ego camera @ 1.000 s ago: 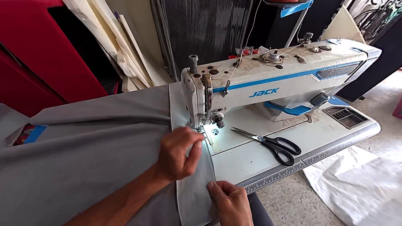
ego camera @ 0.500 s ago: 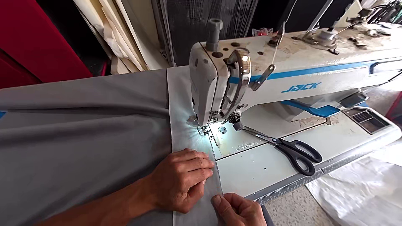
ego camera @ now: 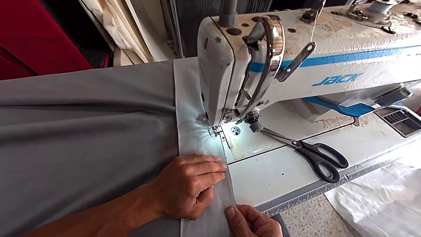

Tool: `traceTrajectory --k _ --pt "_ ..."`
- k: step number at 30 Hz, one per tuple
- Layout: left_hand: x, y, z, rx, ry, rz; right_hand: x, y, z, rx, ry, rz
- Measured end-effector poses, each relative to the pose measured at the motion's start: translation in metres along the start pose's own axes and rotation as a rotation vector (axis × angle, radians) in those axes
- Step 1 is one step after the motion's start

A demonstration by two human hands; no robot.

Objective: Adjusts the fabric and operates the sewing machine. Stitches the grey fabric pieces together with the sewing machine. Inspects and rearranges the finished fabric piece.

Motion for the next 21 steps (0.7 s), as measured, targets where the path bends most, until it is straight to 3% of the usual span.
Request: traceTrajectory --k 8,21 --pt "-0.0005 0.0003 -0.0009 0.023 0.025 0.019 -0.0012 0.0004 0.0012 0.076 -0.001 0.056" --pt "-0.0032 0.0003 0.0011 -0.041 -0.078 -0.016 -0.0013 0.0035 -0.0005 0.031 0.002 0.064"
Point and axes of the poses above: each hand's wrist, its own x-axis away from the middle knuckle, its own z-axis out of the back of the hand, y = z × x, the point moved 3 cm from there along -x, towards the middle knuckle, and after that the axes turned 1 degree about -x, right-handed, at the moved point
